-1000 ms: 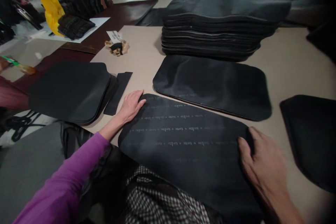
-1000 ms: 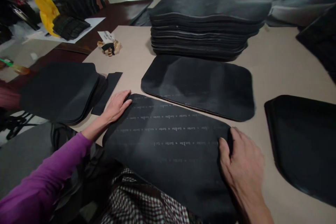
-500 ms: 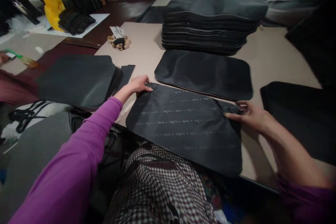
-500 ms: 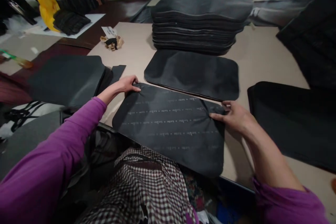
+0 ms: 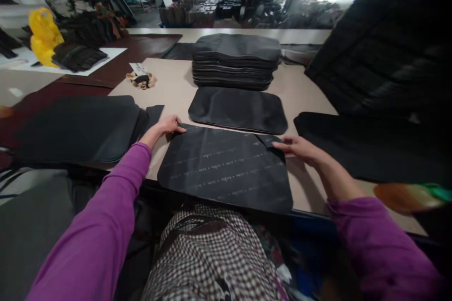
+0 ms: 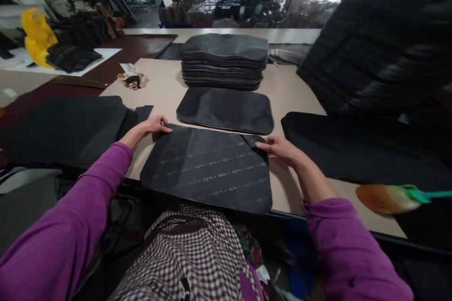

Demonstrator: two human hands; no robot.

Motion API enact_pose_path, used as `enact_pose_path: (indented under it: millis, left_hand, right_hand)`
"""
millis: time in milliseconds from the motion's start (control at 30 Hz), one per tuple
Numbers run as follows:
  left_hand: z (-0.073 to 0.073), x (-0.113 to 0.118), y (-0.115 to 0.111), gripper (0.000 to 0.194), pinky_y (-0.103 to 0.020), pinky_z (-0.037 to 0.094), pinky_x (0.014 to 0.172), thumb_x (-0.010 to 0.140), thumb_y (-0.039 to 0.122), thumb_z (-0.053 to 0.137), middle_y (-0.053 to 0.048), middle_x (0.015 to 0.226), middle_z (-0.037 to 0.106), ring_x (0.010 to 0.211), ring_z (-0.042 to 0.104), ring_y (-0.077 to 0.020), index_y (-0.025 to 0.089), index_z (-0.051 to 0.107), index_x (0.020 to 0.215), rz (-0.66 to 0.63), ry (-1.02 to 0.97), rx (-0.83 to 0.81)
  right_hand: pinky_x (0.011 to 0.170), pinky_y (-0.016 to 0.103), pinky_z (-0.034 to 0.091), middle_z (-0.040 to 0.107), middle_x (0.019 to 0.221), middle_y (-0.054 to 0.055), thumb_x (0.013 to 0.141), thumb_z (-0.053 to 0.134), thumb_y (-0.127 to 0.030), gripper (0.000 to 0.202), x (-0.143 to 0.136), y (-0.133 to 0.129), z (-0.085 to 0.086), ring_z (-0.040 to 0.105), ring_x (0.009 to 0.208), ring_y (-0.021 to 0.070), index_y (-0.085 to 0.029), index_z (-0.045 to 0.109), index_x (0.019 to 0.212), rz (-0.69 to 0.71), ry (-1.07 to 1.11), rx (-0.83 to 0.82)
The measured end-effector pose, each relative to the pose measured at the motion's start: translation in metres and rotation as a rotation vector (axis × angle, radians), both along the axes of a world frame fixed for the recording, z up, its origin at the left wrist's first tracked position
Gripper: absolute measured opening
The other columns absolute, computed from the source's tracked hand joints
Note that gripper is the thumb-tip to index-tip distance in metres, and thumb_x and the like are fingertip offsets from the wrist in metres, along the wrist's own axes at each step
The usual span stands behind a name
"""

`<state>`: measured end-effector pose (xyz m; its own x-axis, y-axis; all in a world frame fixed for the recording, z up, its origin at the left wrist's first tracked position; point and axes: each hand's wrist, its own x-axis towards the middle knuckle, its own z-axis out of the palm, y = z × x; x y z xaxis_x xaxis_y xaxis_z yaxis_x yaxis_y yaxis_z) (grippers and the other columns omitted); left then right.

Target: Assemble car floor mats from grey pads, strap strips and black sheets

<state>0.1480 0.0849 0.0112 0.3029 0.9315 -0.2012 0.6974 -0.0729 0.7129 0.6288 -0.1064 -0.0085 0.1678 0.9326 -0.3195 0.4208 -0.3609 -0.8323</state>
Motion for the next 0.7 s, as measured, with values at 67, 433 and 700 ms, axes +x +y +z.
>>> enact_pose_path:
  millis: [67, 433, 700]
  left_hand:
    - [0.005, -0.001, -0.008, 0.066, -0.026, 0.043, 0.062, 0.052, 0.055, 0.095, 0.002, 0.068, 0.063, 0.065, 0.056, -0.0142, 0.016, 0.064, 0.096, 0.006, -0.055, -0.013]
    - [-0.02, -0.061, -0.114, 0.059, -0.025, 0.054, 0.056, 0.054, 0.051, 0.096, -0.004, 0.082, 0.077, 0.064, 0.069, -0.0173, 0.019, 0.075, 0.098, 0.294, -0.412, -0.389]
    - [-0.001, -0.054, -0.154, 0.054, -0.024, 0.057, 0.071, 0.06, 0.054, 0.095, 0.0, 0.086, 0.077, 0.078, 0.072, -0.0179, 0.019, 0.072, 0.094, 0.348, -0.432, -0.201]
  right_hand:
    - [0.064, 0.027, 0.057, 0.063, 0.069, 0.002, 0.062, 0.092, -0.065, 0.06, -0.002, -0.01, 0.008, 0.059, 0.062, 0.0123, -0.016, 0.065, 0.083, -0.087, 0.142, -0.077]
    - [0.067, 0.029, 0.058, 0.073, 0.081, 0.007, 0.066, 0.092, -0.058, 0.05, -0.046, -0.115, -0.008, 0.068, 0.072, 0.0189, -0.015, 0.069, 0.081, -0.201, 0.439, -0.065]
    - [0.089, 0.038, 0.061, 0.077, 0.111, 0.008, 0.079, 0.082, -0.058, 0.048, -0.067, -0.137, 0.006, 0.074, 0.102, 0.0283, -0.021, 0.071, 0.109, -0.214, 0.464, 0.132]
